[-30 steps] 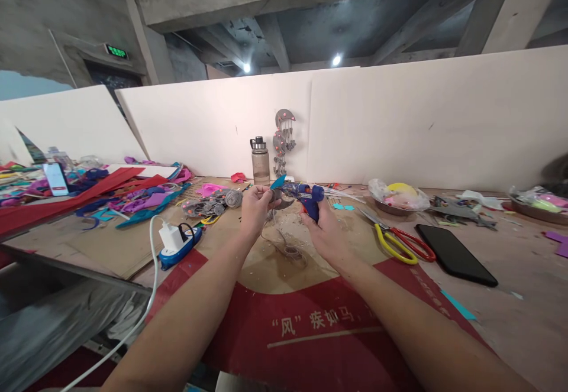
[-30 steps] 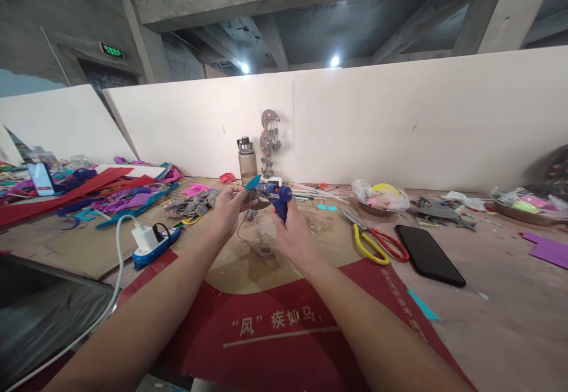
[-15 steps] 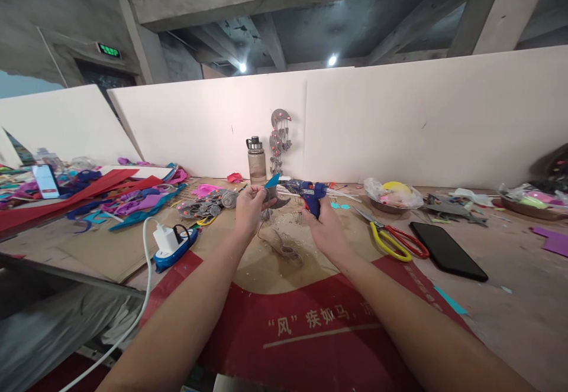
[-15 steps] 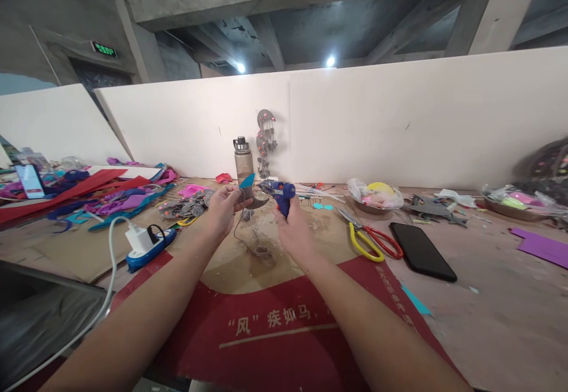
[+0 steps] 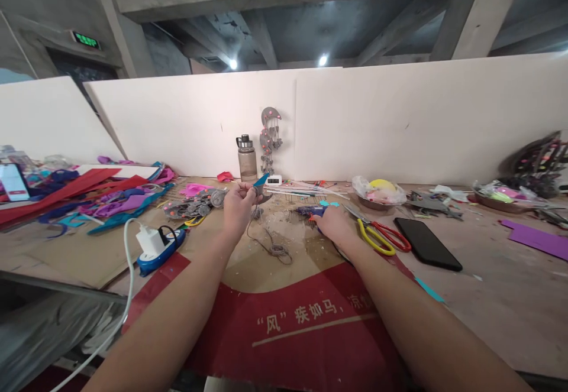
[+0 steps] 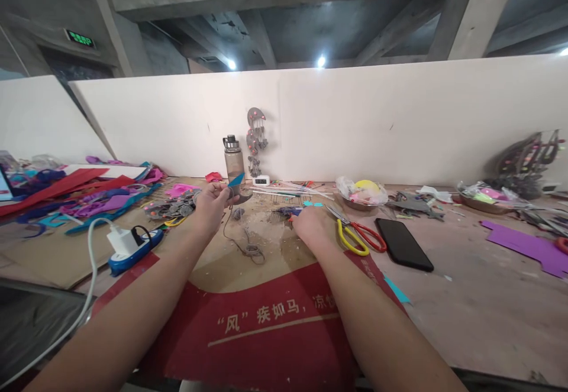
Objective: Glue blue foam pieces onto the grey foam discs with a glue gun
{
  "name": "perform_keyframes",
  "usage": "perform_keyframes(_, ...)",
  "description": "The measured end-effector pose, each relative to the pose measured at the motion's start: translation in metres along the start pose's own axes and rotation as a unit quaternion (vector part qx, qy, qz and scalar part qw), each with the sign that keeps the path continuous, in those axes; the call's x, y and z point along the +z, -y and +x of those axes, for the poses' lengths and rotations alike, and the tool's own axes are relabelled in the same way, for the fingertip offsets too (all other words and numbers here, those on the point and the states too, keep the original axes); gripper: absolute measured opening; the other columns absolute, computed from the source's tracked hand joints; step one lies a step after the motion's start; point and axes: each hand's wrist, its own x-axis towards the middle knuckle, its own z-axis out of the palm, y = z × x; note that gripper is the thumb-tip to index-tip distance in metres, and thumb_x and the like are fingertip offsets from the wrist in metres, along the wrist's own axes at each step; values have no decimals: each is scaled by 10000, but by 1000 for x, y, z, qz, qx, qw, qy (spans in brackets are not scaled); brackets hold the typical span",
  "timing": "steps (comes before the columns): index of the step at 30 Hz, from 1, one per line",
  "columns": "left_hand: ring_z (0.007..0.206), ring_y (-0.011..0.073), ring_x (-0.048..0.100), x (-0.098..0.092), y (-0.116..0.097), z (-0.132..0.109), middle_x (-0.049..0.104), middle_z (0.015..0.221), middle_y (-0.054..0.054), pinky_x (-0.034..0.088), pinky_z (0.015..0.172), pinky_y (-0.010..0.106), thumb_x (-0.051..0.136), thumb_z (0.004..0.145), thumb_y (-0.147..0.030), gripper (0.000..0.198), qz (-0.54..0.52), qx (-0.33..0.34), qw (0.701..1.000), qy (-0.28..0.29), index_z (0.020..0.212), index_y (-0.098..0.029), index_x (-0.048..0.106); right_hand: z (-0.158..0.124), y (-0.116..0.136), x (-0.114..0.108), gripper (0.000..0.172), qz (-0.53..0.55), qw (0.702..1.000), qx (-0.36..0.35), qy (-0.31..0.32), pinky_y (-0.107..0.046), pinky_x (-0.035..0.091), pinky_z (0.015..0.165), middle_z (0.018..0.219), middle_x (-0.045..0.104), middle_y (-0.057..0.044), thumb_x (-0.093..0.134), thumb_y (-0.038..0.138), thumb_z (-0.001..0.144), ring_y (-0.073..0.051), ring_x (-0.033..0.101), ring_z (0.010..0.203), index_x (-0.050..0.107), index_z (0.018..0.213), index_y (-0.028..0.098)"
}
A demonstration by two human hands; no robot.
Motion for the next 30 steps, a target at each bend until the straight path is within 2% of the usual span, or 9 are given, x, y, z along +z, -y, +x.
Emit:
perform_keyframes(3,659,146,638,0,0,-3,629,678,-6,521,693,263,688,712,-201,129,74,39,996,2,788,-194,584,-6,20,-5,242,-32,997,12,-66,-526,406,886,1074,569,-251,650,310,679,-400,511,1119,492,815,186)
perform_keyframes(6,688,154,629,0,-1,-6,646,709,-3,479,702,246,691,699,-149,132,177,91,980,14,784,-210,610,-12,63,7,208,158,986,-28,37,-418,447,885,1004,588,-112,555,316,744,-252,567,985,448,891,215)
perform_keyframes(9,745,175,636,-3,-1,-8,667,763,3,456,727,256,686,701,-141,153,255,142,956,26,812,-227,627,-16,106,31,305,366,919,13,146,-340,484,805,927,598,-19,554,256,720,-165,586,820,406,986,238)
perform_keyframes(12,774,182,642,-7,-1,-6,676,794,11,448,733,255,689,695,-152,159,272,168,947,17,826,-228,641,-20,129,50,250,503,843,76,176,-292,491,737,814,560,28,543,224,708,-114,552,685,402,915,234)
perform_keyframes(14,729,169,631,-8,-2,-4,661,756,5,455,725,251,691,692,-164,141,261,162,952,4,809,-222,635,-22,131,54,205,544,817,78,177,-268,483,669,772,526,46,554,262,721,-92,500,614,418,872,230)
perform_keyframes(17,654,154,624,-5,-3,-3,630,693,-9,494,691,261,666,727,-218,104,201,96,975,8,800,-209,593,-23,122,50,150,490,857,44,153,-237,409,553,700,482,54,554,335,744,-89,420,555,469,794,221)
perform_keyframes(21,649,148,628,2,-6,-6,598,692,-12,557,688,309,626,769,-265,106,104,8,993,47,803,-197,552,-19,110,41,131,373,925,-25,70,-251,369,588,680,511,32,526,337,778,-118,440,611,545,774,207)
perform_keyframes(24,659,131,603,7,-9,-10,569,679,-19,577,724,328,635,754,-243,106,53,-25,996,66,769,-191,544,-18,108,35,136,326,944,-50,21,-267,369,639,711,542,15,523,322,786,-134,453,654,568,797,194)
perform_keyframes(30,737,152,631,12,-14,-18,599,725,-6,584,753,360,678,719,-274,175,-2,-64,994,88,771,-179,541,-16,106,30,163,306,950,-63,-25,-286,376,692,809,573,-16,514,323,805,-146,460,688,566,869,183)
